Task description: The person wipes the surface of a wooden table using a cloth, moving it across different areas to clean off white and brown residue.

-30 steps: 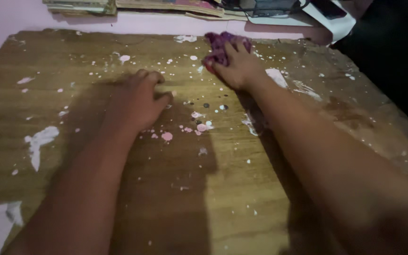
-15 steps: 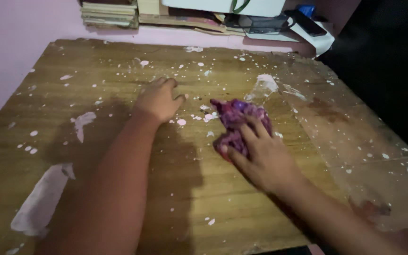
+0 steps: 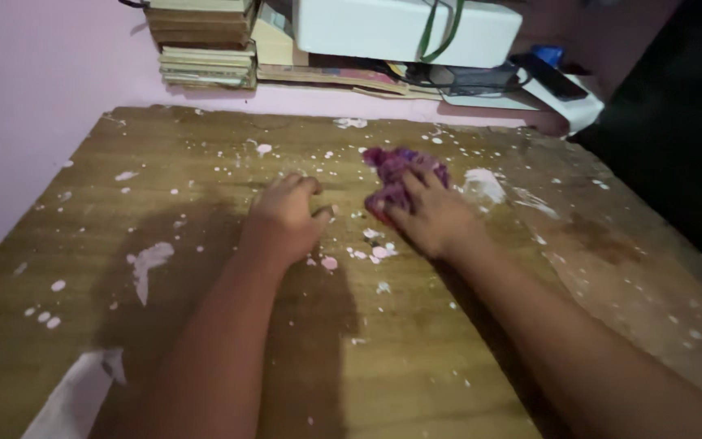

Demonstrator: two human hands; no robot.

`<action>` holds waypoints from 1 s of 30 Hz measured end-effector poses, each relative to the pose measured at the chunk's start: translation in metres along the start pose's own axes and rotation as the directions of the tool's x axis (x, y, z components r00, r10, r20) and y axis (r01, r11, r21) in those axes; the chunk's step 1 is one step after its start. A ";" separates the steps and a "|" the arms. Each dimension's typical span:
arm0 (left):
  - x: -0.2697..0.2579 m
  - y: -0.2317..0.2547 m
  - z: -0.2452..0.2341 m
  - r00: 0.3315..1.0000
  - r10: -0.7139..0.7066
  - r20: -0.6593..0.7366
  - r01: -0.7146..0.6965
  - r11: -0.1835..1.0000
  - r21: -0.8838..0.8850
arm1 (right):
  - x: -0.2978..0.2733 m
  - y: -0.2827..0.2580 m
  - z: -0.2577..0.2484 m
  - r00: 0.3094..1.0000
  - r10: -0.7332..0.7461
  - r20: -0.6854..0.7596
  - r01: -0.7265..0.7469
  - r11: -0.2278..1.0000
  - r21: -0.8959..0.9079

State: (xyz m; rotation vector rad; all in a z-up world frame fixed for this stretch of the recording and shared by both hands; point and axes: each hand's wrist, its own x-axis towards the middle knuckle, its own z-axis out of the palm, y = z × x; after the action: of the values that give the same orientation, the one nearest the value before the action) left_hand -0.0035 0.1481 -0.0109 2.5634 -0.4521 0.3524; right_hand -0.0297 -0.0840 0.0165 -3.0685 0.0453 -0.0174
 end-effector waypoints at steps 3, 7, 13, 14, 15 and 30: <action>0.002 0.000 0.002 0.997 0.047 -0.068 -0.047 0.999 -0.004 | 0.060 -0.002 0.010 0.994 -0.020 -0.104 0.026 0.998 0.050; 0.011 0.004 -0.001 1.000 0.019 0.005 -0.019 0.999 0.038 | 0.133 0.003 0.023 0.976 -0.068 -0.207 0.066 0.998 -0.017; 0.015 0.005 0.001 0.998 -0.025 0.066 0.023 0.999 0.036 | 0.187 0.006 0.023 0.979 -0.073 -0.190 0.060 0.996 -0.073; 0.014 0.003 0.003 1.000 0.004 0.019 -0.005 1.000 0.025 | 0.187 0.006 0.024 0.980 -0.046 -0.196 0.037 0.998 -0.049; 0.012 0.001 0.004 0.999 0.032 -0.030 -0.032 0.999 0.016 | 0.185 0.006 0.023 0.979 -0.020 -0.201 0.015 1.000 -0.025; 0.003 -0.011 0.005 0.997 0.020 0.078 -0.030 0.992 0.121 | -0.097 -0.036 -0.016 0.982 -0.188 -0.002 0.188 0.982 -0.005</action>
State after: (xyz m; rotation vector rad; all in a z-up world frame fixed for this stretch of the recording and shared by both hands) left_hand 0.0042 0.1535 -0.0184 2.6994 -0.5053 0.2994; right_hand -0.1262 -0.0468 0.0345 -3.0651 -0.2450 -0.0316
